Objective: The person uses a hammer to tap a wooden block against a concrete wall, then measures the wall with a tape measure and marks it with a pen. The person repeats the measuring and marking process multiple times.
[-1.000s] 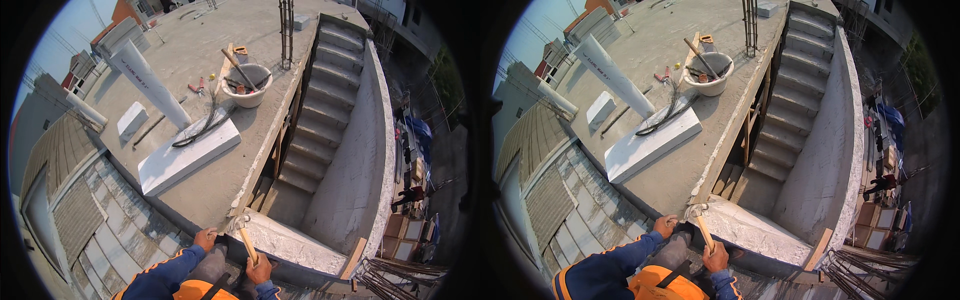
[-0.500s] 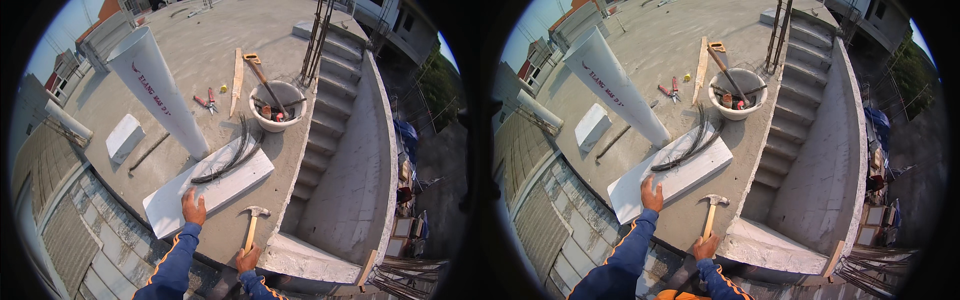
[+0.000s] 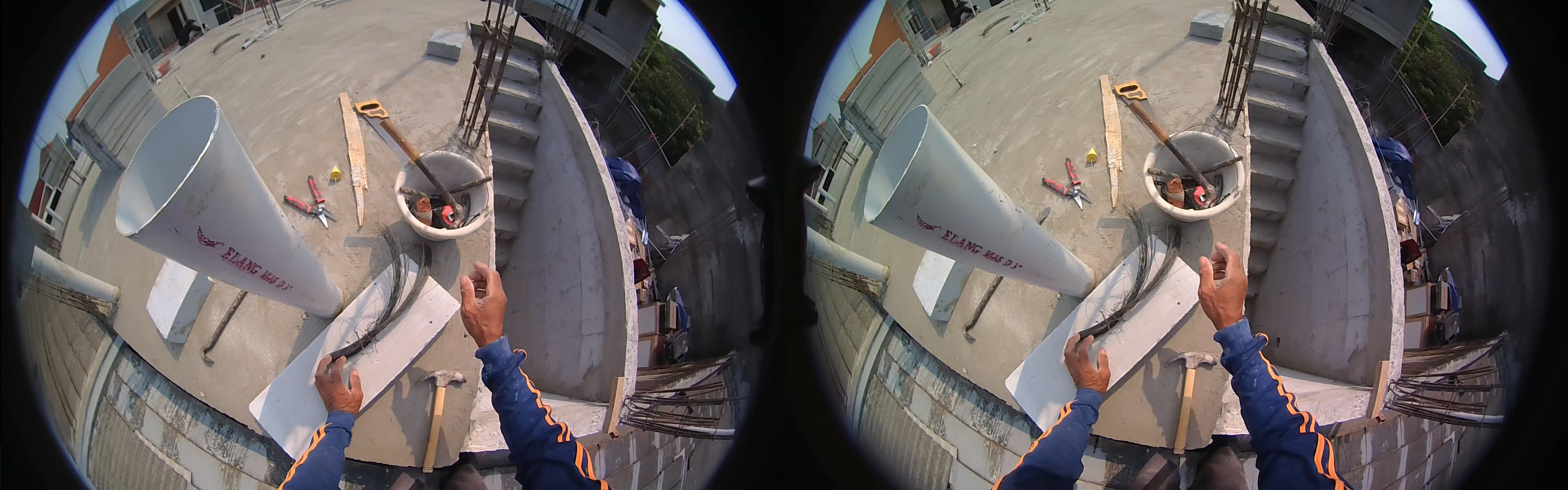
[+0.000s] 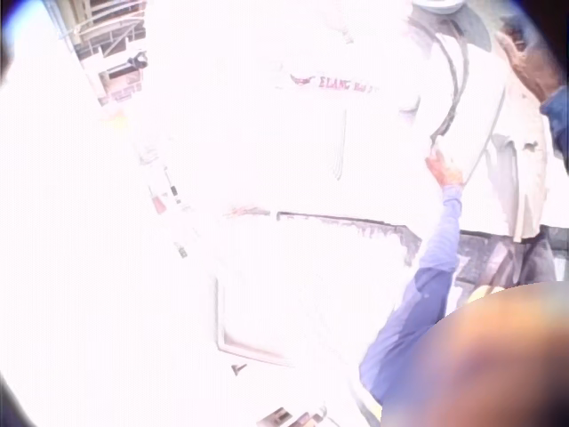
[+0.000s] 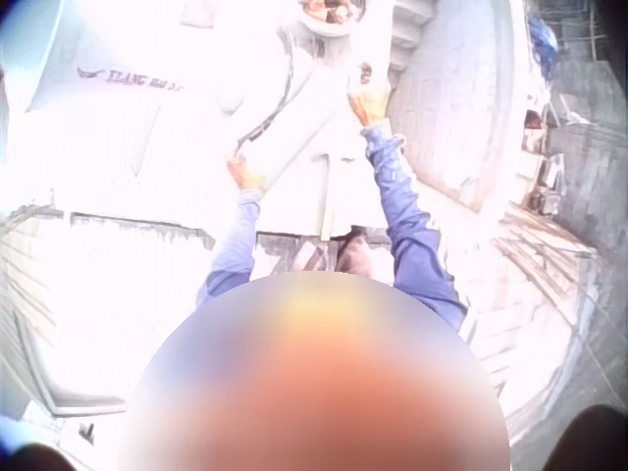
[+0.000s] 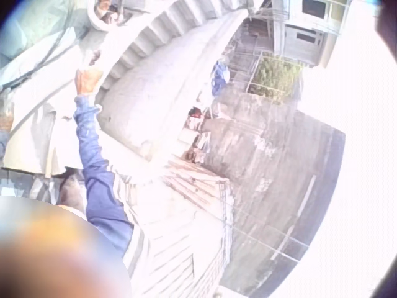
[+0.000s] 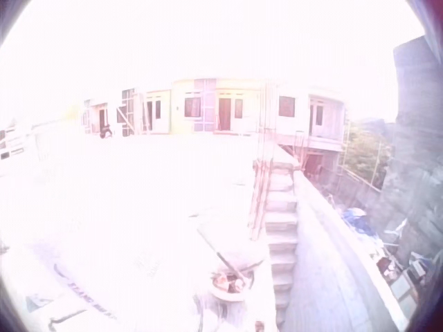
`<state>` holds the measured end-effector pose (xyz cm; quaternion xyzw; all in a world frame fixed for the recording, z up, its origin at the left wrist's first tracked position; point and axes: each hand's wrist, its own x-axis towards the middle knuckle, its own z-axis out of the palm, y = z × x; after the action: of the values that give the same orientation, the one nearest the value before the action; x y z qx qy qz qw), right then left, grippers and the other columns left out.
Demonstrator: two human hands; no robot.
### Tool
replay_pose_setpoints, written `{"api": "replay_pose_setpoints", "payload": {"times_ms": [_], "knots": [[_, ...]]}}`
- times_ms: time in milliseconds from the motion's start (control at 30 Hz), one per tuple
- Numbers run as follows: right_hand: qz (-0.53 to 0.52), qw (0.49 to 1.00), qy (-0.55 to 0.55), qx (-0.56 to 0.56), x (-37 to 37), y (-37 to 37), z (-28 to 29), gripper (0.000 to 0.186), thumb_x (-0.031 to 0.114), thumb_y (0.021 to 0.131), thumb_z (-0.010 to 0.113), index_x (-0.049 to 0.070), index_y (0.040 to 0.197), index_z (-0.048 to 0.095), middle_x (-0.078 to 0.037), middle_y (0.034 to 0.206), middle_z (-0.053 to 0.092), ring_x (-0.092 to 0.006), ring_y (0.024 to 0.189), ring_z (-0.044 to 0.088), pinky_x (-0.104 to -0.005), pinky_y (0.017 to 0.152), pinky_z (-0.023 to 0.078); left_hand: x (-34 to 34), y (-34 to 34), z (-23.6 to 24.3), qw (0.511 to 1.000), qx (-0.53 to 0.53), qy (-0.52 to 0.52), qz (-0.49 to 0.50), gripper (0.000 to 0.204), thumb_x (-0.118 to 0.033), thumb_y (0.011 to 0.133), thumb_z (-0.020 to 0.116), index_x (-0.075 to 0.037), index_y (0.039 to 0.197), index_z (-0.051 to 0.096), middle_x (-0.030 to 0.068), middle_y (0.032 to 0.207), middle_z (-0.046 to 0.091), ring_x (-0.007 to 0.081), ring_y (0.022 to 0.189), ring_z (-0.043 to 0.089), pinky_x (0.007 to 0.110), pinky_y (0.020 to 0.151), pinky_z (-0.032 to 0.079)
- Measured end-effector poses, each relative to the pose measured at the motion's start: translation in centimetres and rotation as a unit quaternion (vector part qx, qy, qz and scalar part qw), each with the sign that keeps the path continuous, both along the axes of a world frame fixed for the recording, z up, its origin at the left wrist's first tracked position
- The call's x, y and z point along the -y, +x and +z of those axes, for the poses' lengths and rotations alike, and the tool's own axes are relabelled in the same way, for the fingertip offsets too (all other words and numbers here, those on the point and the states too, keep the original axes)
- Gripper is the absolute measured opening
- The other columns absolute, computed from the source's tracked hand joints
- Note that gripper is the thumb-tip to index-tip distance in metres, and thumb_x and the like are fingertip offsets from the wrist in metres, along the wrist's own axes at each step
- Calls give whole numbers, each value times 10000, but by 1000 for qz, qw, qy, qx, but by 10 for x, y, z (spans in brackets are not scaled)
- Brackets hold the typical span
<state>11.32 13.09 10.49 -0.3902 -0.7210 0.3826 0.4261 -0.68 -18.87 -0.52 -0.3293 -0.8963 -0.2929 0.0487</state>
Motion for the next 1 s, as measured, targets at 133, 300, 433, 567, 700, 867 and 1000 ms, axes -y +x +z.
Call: {"api": "replay_pose_setpoints", "payload": {"times_ms": [133,300,433,567,700,867,1000], "knots": [[7,999,-35,27,-103,-109,-2,396,175,924,719,-46,1237,619,-141,974,704,-197,836,691,-327,776,565,-3,0,-1,1000,-14,-9,-1,551,-186,818,750,-192,1325,534,140,1415,440,367,1330,421,512,1078,361],[-15,999,-7,32,-91,-152,-26,306,125,888,691,-18,1153,643,-172,986,670,-316,925,671,-408,864,530,-1,1,0,999,-8,-37,7,572,-182,806,752,-194,1333,530,131,1428,442,364,1326,428,515,1065,380],[10,995,100,-4,-13,-140,-21,244,49,881,674,3,1118,645,-166,1002,645,-311,912,665,-424,849,529,-2,1,1,999,-24,-47,6,586,-189,808,745,-205,1344,509,121,1420,443,360,1318,433,520,1050,395],[50,970,237,27,4,-184,4,219,53,852,689,27,1068,664,-154,1029,665,-290,942,669,-424,892,512,-3,0,2,998,-25,-62,1,586,-220,822,731,-213,1355,489,124,1418,434,354,1326,420,513,1058,382],[175,908,181,335,-12,-299,-6,301,97,862,657,37,1158,647,-157,1085,657,-276,1088,647,-417,916,496,-3,1,2,996,-17,-83,0,581,-252,816,729,-212,1350,503,128,1419,426,349,1339,401,514,1054,373],[-34,912,-158,378,-55,-385,-112,413,98,885,660,26,1279,561,-169,1298,514,-347,1182,597,-426,976,545,-4,-1,1,995,-26,-94,-3,588,-286,800,731,-207,1343,520,134,1411,424,349,1341,393,511,1053,364],[-64,928,-47,363,-69,-390,-166,378,236,880,680,-5,1168,640,-142,1077,606,-324,970,667,-447,864,590,-3,-3,4,995,-29,-90,-16,586,-256,792,726,-175,1337,527,163,1414,415,386,1337,399,517,1063,357]]}}
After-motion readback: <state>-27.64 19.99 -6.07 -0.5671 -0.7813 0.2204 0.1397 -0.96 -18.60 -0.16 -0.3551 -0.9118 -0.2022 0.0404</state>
